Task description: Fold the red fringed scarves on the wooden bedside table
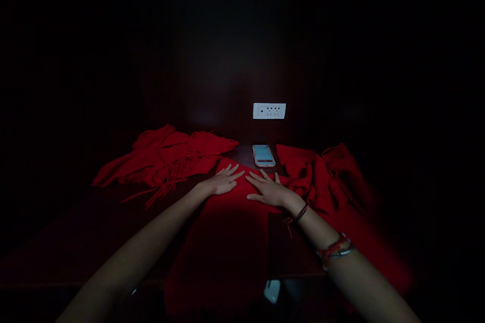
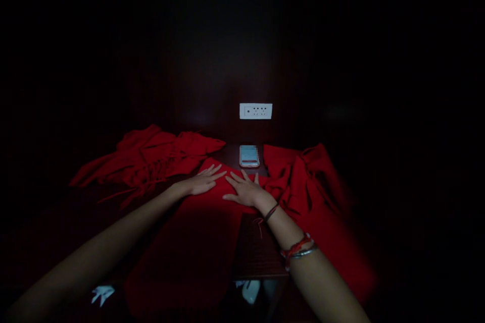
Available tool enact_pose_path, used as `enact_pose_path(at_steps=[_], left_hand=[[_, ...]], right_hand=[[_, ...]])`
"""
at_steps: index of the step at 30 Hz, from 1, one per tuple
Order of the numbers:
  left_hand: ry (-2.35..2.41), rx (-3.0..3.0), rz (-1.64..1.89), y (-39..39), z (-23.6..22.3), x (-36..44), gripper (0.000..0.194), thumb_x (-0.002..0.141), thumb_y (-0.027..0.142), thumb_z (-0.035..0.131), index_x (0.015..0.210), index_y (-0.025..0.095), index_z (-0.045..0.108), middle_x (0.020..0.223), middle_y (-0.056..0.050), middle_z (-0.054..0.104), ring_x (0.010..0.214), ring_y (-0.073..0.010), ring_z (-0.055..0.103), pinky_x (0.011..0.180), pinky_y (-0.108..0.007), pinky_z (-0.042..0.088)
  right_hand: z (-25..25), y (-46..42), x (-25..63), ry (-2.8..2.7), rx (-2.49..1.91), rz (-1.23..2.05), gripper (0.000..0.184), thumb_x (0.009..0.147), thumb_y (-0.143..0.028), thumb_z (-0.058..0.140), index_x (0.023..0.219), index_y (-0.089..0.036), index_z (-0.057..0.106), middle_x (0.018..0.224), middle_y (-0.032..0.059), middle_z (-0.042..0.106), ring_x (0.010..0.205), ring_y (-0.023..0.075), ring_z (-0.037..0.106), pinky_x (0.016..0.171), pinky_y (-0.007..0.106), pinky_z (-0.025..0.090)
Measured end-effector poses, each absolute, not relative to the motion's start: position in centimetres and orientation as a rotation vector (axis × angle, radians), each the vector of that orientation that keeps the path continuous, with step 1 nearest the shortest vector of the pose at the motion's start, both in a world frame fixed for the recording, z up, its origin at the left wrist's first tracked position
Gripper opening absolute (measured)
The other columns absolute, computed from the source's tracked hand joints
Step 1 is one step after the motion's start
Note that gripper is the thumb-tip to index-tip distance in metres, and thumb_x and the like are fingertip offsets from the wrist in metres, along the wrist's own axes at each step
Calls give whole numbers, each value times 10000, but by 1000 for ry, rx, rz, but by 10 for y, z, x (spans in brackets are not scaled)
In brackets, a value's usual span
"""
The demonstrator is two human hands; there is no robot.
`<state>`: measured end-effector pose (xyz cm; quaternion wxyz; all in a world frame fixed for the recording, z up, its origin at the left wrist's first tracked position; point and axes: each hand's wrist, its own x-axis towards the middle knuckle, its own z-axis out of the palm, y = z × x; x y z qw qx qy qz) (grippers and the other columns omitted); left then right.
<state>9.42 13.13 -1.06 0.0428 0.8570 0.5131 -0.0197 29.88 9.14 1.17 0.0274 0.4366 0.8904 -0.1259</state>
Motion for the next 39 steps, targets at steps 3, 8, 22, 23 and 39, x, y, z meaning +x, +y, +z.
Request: enact_pose_path(at_steps=[3,8,22,23,39], left_hand=[[1596,2551,-59,133,-14,94,529,797,458,233,1281,302,88,1349,-10,-16,1206,-262,-8,960,-393,100],[1708,2420,-73,140,-16,90,791,665,682,255,1292,237,68,1343,-62,-22,1199,-295,-24,956,-404,103],[1734,2555,-74,144,-21,83,493,838,362,124,1292,171,138,1346,-69,85,1213,-220,55,964,-345,120],[1749,2559,-80,143,-20,83,497,834,362,142,1291,166,144,1345,-74,99,1213,-225,65,963,-347,125],[1628,2422,-139,122,-6,90,839,673,680,244,1298,150,62,1344,-84,-14,1213,-250,-15,965,-359,98]], right_hand=[[11,91,300,2581,1334,-529,772,625,-707,265,1272,-351,41,1359,-24,-45,1177,363,-107,856,622,16],[9,86,295,2472,1492,-524,790,606,-722,265,1270,-358,40,1359,3,-69,1165,391,-101,844,629,31],[6,78,288,2579,1267,-520,791,620,-710,263,1277,-331,37,1355,23,-86,1183,329,-122,883,577,-9],[6,77,288,2594,1264,-521,759,631,-705,254,1271,-352,50,1357,11,-78,1183,328,-123,882,578,-10],[5,88,290,2493,1501,-487,853,617,-699,295,1292,-260,14,1358,62,-46,1192,346,-57,867,605,18]])
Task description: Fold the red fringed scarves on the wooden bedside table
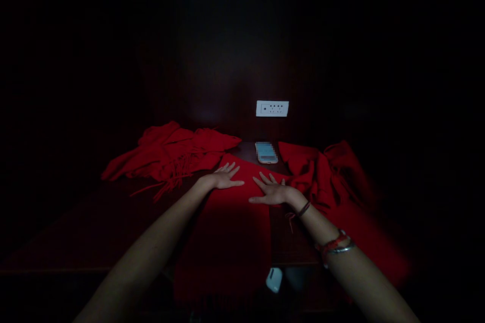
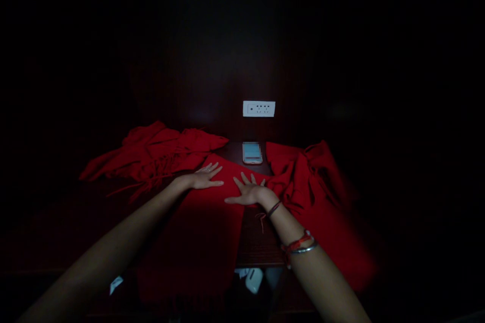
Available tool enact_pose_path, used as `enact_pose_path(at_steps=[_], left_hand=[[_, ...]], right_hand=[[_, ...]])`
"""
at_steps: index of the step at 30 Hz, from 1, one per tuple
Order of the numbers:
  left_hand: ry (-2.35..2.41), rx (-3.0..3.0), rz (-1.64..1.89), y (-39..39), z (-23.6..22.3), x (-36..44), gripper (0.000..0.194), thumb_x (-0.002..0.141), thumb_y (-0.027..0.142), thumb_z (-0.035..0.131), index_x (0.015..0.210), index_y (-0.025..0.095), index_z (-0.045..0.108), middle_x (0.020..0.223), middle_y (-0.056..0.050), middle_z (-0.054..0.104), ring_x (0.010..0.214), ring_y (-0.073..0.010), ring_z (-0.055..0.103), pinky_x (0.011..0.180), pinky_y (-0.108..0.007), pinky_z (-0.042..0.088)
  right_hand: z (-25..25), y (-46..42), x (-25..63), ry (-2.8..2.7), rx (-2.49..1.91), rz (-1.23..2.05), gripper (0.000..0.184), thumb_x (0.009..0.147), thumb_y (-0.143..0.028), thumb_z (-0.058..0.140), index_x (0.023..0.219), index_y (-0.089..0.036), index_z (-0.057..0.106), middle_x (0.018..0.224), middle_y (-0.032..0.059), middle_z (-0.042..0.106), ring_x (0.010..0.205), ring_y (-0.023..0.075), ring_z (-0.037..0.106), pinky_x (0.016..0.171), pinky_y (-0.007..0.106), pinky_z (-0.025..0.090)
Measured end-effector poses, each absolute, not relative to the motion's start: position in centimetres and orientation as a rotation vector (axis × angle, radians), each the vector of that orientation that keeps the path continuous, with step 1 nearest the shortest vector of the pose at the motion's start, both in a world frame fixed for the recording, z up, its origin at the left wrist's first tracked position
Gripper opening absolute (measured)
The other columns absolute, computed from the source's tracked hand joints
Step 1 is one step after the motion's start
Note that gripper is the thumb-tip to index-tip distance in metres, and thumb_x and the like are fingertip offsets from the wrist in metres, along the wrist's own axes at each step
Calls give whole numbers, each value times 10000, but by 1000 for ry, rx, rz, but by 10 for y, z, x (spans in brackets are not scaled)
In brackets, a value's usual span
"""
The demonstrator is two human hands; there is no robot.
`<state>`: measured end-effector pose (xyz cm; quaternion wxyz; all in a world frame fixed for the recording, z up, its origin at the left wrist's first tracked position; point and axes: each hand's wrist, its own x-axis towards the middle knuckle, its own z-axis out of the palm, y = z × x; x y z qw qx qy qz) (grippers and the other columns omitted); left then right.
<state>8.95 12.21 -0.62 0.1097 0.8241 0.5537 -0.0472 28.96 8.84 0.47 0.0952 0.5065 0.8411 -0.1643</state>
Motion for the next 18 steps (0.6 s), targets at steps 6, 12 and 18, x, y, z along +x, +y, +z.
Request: enact_pose_path(at_steps=[6,12,18], left_hand=[[1759,2634,66,123,-14,89,566,812,483,158,1276,163,210,1345,-71,120,1217,-214,76,973,-335,77],[1602,2602,6,108,-11,100,568,803,513,151,1287,217,156,1354,-29,41,1219,-221,26,969,-347,106],[1643,2443,-131,105,-11,108,597,788,538,175,1295,237,80,1348,-26,-30,1207,-263,-39,957,-396,102]], right_hand=[[19,86,296,2991,1330,-300,487,735,-417,438,1146,-156,419,1154,116,432,1060,217,368,856,350,289],[30,81,317,2826,1200,-318,254,604,-287,602,833,-183,567,752,4,571,660,118,493,572,199,350],[28,81,316,2782,1255,-69,215,626,-170,517,836,-191,562,805,31,572,721,135,501,572,201,323]])
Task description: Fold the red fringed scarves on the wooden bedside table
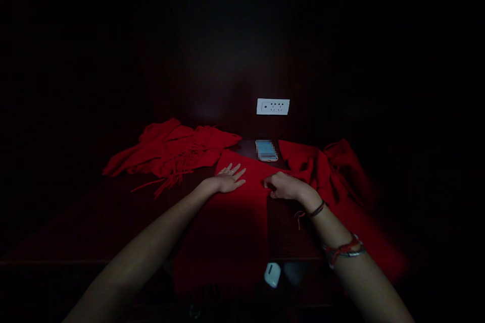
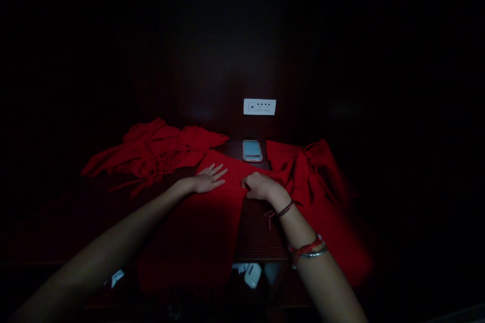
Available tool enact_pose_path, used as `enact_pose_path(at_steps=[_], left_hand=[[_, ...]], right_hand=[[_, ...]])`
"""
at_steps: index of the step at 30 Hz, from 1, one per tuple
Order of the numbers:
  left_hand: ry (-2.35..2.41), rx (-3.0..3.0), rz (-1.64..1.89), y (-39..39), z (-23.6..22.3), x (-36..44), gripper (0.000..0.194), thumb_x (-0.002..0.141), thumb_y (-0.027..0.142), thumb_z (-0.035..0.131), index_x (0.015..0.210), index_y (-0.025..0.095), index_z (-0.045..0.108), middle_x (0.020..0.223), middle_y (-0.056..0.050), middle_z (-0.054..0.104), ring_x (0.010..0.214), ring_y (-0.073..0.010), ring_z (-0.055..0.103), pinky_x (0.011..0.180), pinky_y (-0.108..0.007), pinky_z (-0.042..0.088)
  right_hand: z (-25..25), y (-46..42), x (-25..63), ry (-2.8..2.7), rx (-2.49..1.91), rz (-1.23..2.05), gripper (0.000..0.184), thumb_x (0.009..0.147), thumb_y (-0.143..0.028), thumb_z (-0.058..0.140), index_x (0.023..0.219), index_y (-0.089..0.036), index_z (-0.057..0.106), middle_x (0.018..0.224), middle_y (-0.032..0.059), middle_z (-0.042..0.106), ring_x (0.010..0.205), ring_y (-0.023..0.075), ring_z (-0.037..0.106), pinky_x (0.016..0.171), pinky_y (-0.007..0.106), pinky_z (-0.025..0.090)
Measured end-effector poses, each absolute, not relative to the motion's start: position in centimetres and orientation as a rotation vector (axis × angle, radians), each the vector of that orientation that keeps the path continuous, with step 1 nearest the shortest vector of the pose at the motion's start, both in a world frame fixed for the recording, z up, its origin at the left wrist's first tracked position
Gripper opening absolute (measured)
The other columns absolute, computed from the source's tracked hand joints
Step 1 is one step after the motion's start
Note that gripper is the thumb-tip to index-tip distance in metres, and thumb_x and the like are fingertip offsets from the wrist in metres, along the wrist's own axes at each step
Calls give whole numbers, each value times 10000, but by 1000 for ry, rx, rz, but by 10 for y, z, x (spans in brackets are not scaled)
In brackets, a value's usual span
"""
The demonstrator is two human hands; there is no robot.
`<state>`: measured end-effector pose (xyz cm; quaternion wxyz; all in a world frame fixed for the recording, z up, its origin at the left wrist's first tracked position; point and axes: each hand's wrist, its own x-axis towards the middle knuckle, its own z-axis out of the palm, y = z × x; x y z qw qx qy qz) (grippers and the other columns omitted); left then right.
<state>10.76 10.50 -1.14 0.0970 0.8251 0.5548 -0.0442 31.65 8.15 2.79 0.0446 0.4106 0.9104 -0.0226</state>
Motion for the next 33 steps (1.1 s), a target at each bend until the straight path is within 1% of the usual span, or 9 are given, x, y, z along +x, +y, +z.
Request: enact_pose_path(at_steps=[4,7,14,19,22,25,28,30,33], left_hand=[[1627,2443,-116,105,-10,106,602,785,544,167,1295,237,76,1349,-28,-25,1208,-257,-39,959,-390,96],[1621,2442,-106,104,-10,105,603,783,549,164,1294,241,80,1348,-21,-20,1209,-255,-33,957,-395,100],[1628,2438,-117,105,-10,105,607,780,551,176,1293,242,77,1351,-26,-9,1210,-256,-32,959,-386,90],[1630,2438,-103,106,-11,105,606,780,550,178,1293,242,85,1352,-30,-2,1209,-260,-29,958,-391,87],[1628,2444,-93,107,-12,104,605,780,551,178,1292,242,90,1352,-34,4,1210,-261,-22,956,-391,91],[1633,2447,-97,107,-11,103,605,779,552,183,1292,244,92,1353,-33,13,1211,-260,-9,955,-389,99],[1637,2436,-119,106,-10,102,623,768,569,190,1291,247,89,1353,-36,12,1211,-261,-11,956,-386,99],[1631,2439,-111,105,-9,102,652,750,597,197,1291,249,87,1353,-38,1,1211,-259,-16,957,-384,100],[1653,2474,-36,105,-10,101,712,707,657,201,1288,259,98,1351,-39,-21,1210,-258,-39,959,-401,78]], right_hand=[[34,71,313,2956,1187,14,279,613,-207,539,890,-169,536,888,56,554,746,136,497,590,202,337],[37,63,311,2896,1140,33,201,638,-238,522,824,-178,568,799,48,579,707,143,518,579,217,350],[37,57,304,2695,1275,266,267,646,-207,488,884,-145,592,866,131,593,783,232,551,600,280,394],[31,60,297,2691,1332,351,271,661,-107,416,863,-113,597,848,161,595,791,232,553,629,291,395],[30,66,302,2804,1307,177,216,636,-137,451,785,-123,607,752,110,608,705,192,555,583,254,384],[35,73,316,2958,1218,-325,195,619,-168,474,760,-130,602,682,29,599,629,121,525,569,205,372],[39,78,329,2880,1085,-756,215,618,-149,465,776,-116,608,680,2,596,611,92,508,559,184,370],[38,79,330,2857,1089,-803,219,643,-161,456,788,-112,613,697,13,603,629,100,515,579,195,379],[29,80,318,3073,1339,-512,307,735,-251,401,965,-128,563,933,70,581,849,147,504,749,261,366]])
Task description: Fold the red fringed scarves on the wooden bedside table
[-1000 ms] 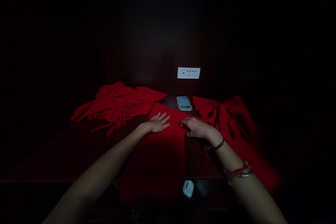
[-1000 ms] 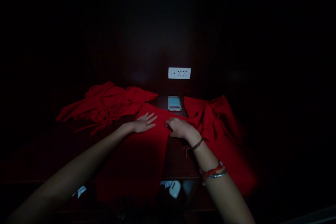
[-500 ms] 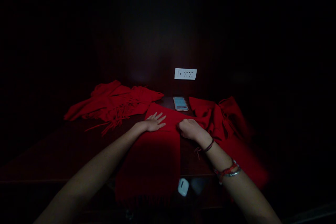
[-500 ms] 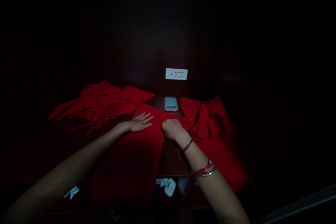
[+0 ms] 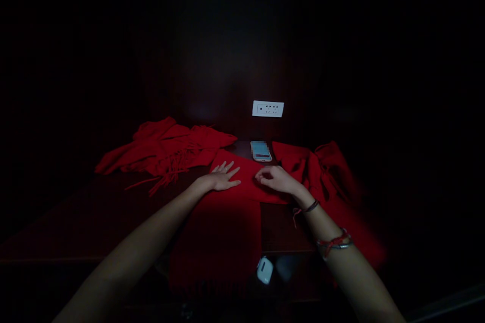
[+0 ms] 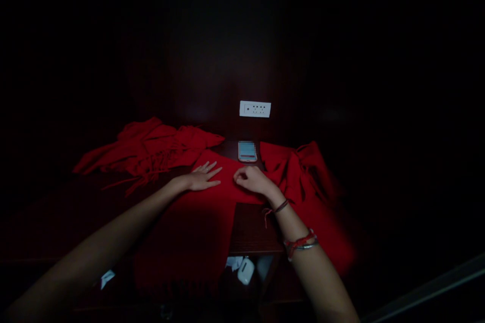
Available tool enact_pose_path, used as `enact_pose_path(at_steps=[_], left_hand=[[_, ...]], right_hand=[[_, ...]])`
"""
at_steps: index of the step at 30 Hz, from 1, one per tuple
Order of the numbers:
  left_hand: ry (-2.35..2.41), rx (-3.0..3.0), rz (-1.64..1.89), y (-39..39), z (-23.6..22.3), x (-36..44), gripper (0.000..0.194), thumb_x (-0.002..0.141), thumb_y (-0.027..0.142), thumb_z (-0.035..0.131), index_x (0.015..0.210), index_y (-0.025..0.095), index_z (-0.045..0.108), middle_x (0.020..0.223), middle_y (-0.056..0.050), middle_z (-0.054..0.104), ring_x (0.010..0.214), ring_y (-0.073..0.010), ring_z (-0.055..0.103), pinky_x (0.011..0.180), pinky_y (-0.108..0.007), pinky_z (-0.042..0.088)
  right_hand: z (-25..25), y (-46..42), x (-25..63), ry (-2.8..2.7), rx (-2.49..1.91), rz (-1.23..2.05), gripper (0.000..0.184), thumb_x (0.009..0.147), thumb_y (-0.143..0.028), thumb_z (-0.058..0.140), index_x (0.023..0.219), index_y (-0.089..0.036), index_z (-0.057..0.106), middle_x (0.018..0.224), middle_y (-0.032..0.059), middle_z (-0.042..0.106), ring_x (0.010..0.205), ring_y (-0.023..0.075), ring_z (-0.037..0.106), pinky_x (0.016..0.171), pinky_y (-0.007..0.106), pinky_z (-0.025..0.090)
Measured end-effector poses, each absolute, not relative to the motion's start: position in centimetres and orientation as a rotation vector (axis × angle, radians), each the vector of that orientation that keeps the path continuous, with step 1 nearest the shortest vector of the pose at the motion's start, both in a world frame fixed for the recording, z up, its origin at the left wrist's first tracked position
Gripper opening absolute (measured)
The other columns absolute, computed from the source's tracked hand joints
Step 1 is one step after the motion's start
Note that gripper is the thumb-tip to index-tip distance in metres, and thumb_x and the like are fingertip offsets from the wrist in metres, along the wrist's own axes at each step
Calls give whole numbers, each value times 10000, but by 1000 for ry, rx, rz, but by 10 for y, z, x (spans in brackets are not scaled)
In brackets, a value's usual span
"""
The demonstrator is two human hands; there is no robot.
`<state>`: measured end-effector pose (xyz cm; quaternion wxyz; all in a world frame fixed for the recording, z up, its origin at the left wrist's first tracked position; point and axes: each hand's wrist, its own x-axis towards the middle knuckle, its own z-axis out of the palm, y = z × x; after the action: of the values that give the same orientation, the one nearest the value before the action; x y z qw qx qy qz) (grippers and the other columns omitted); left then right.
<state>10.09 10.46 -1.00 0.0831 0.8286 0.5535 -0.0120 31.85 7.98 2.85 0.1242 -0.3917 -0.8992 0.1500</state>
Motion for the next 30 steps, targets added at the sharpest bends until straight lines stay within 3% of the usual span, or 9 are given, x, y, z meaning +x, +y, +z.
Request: enact_pose_path(at_steps=[2,5,8,11,14,19,23,26,30], left_hand=[[1697,2515,52,106,-12,101,708,706,665,175,1286,265,110,1350,-36,-27,1210,-254,-50,958,-415,52],[1728,2506,51,112,-16,101,677,729,644,139,1286,261,113,1351,-41,-1,1214,-249,-13,958,-407,73],[1736,2444,-41,116,-18,101,707,715,659,156,1288,247,111,1349,-58,43,1214,-254,33,953,-391,117],[1743,2482,26,117,-19,99,706,713,662,156,1284,247,147,1348,-57,83,1214,-247,70,952,-383,130],[1805,2570,197,119,-19,96,632,771,589,126,1279,218,187,1348,-58,93,1217,-220,79,963,-370,104],[1841,2514,101,127,-21,91,597,811,499,134,1280,135,193,1336,-91,141,1213,-224,103,964,-361,124],[1840,2558,180,132,-25,86,533,838,390,112,1268,97,225,1326,-99,185,1207,-198,143,968,-313,138],[1890,2517,201,135,-26,78,507,839,337,116,1268,87,219,1332,-97,158,1211,-192,115,969,-301,135],[1903,2381,32,139,-23,71,586,814,451,150,1287,106,151,1341,-103,73,1212,-226,60,962,-341,138]], right_hand=[[19,80,308,-2566,-1256,262,439,765,-381,365,1144,-170,437,1171,100,438,1068,211,370,864,360,287],[8,82,298,-2696,-1597,362,670,707,-604,296,1275,-264,190,1346,73,134,1196,320,93,893,518,158],[5,82,301,-2738,-1826,532,824,630,-706,260,1293,-257,64,1358,79,3,1189,353,-20,915,515,103],[8,83,309,-2757,-1779,556,899,605,-706,318,1299,-182,91,1350,124,46,1197,331,20,948,437,120],[9,87,308,-2697,-1616,446,778,692,-603,338,1282,-117,194,1328,138,166,1207,269,108,965,369,136],[11,112,273,-2566,-1433,214,570,770,-418,349,1263,-151,244,1342,91,143,1213,243,96,953,399,153],[5,132,236,-2589,-1379,162,472,811,-254,244,1271,-148,220,1344,53,153,1216,196,102,954,392,153],[-7,137,222,-2596,-1448,183,479,823,-301,183,1276,-148,202,1343,44,158,1216,188,100,953,421,133],[-19,134,228,-2567,-1677,240,587,807,-450,123,1290,-118,136,1354,52,78,1223,182,45,964,421,64]])
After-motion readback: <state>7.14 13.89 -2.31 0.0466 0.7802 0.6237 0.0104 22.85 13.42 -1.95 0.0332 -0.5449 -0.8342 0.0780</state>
